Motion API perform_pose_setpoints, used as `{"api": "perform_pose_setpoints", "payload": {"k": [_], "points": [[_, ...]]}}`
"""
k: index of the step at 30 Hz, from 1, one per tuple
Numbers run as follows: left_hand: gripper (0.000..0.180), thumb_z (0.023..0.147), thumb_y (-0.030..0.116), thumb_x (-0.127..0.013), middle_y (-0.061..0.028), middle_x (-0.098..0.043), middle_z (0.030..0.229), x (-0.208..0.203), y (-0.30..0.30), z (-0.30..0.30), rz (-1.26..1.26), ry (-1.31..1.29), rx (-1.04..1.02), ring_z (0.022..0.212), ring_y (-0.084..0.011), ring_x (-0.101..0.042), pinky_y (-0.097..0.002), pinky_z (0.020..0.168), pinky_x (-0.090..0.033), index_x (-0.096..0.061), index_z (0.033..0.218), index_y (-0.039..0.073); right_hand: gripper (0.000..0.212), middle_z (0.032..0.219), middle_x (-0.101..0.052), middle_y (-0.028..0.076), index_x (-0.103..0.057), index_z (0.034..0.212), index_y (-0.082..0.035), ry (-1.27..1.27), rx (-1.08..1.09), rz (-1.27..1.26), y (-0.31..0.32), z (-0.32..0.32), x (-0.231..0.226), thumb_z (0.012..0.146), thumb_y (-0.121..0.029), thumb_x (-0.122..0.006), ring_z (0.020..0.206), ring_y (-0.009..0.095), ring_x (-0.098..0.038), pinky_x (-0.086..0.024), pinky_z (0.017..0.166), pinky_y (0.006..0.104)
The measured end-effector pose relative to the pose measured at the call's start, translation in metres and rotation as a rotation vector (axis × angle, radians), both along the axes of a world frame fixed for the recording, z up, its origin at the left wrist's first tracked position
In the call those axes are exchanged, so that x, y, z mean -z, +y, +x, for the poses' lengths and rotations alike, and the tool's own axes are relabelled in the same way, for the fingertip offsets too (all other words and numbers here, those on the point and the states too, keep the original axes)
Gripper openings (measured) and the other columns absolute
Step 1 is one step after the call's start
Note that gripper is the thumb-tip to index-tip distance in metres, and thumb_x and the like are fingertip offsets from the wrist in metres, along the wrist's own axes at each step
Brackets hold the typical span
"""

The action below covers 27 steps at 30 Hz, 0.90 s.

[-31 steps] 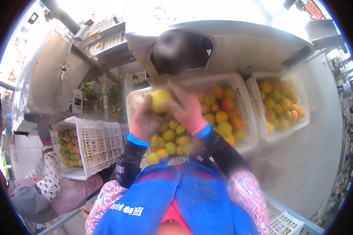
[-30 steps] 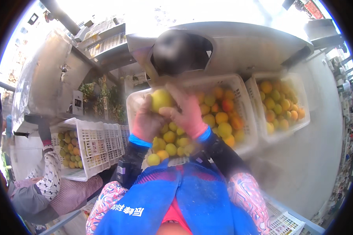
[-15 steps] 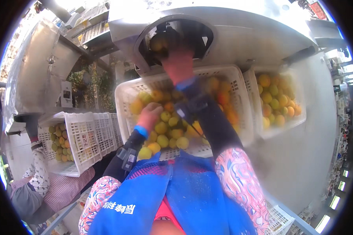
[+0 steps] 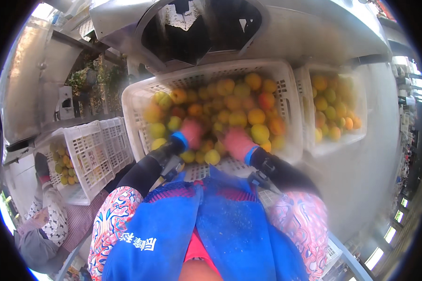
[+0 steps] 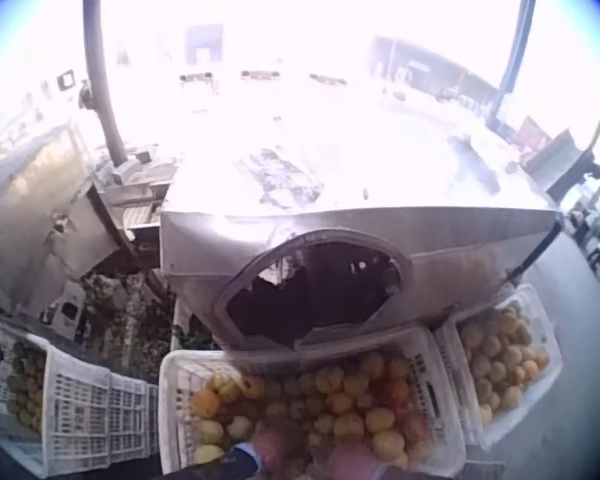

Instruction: Manually picking fruit from a bin and placing them into a sorting machine intake.

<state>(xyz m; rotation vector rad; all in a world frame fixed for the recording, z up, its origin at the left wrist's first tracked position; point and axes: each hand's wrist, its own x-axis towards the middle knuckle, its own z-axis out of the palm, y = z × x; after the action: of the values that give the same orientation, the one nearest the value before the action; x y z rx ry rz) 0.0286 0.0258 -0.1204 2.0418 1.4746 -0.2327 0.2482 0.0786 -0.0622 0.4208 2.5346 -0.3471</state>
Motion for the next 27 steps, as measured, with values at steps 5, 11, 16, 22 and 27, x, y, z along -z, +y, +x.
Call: {"api": "perform_pose_setpoints", "payload": {"k": [5, 11, 16, 22, 27], "points": [[0.040, 0.074, 0.040, -0.074, -0.0144, -0.072, 0.090, 0.024, 0.008, -0.008, 0.084, 0.079, 0.095, 0.087, -0.0356, -0.069, -0.0465, 0.080, -0.052, -0.074, 0.104, 0.015, 0.067, 0.118, -0.068, 0.017, -0.051, 0.141, -0.006, 0.067, 0.298, -0.237, 0.023, -0.021, -0.037, 0.079, -0.025, -0.071, 0.104, 0.035, -0.066, -0.051, 0.091, 0.0448], [0.052, 0.081, 0.031, -0.073, -0.0161, -0.068, 0.115, -0.023, 0.007, -0.022, -0.217, -0.718, -0.608, 0.103, -0.0331, -0.067, -0.0465, 0.090, -0.051, -0.063, 0.124, 0.004, 0.069, 0.116, -0.068, 0.003, -0.057, 0.139, -0.006, 0.588, 1.128, -1.307, 0.041, -0.005, -0.081, 0.085, -0.045, -0.072, 0.103, 0.018, -0.065, -0.052, 0.087, 0.0347], [0.075, 0.092, 0.035, -0.068, -0.0150, -0.051, 0.144, -0.116, -0.012, -0.016, -0.295, -1.813, -0.790, 0.125, -0.0308, -0.057, -0.0454, 0.105, -0.047, -0.036, 0.152, 0.004, 0.065, 0.120, -0.066, 0.005, -0.058, 0.138, -0.005, 0.641, 1.198, -1.378, 0.037, -0.033, -0.101, 0.087, -0.042, -0.074, 0.103, 0.016, -0.063, -0.052, 0.089, 0.0346], [0.061, 0.103, 0.034, -0.056, -0.0137, -0.055, 0.138, -0.151, -0.008, -0.027, -0.268, -2.112, -0.904, 0.127, -0.0242, -0.055, -0.0393, 0.106, -0.047, -0.037, 0.151, 0.001, 0.092, 0.120, -0.066, 0.019, -0.047, 0.142, 0.002, 0.951, 0.763, 0.047, -0.010, -0.079, -0.158, 0.070, -0.038, -0.087, 0.107, 0.036, -0.065, -0.052, 0.093, 0.0435], [0.043, 0.103, 0.027, -0.058, -0.0113, -0.059, 0.134, -0.155, -0.001, -0.029, -0.169, -2.152, -0.981, 0.125, -0.0222, -0.056, -0.0362, 0.106, -0.047, -0.051, 0.136, 0.001, 0.099, 0.124, -0.062, 0.025, -0.044, 0.143, 0.005, 1.258, 0.735, 0.082, 0.005, -0.115, -0.146, 0.063, -0.029, -0.092, 0.114, 0.041, -0.062, -0.049, 0.100, 0.0450]]}}
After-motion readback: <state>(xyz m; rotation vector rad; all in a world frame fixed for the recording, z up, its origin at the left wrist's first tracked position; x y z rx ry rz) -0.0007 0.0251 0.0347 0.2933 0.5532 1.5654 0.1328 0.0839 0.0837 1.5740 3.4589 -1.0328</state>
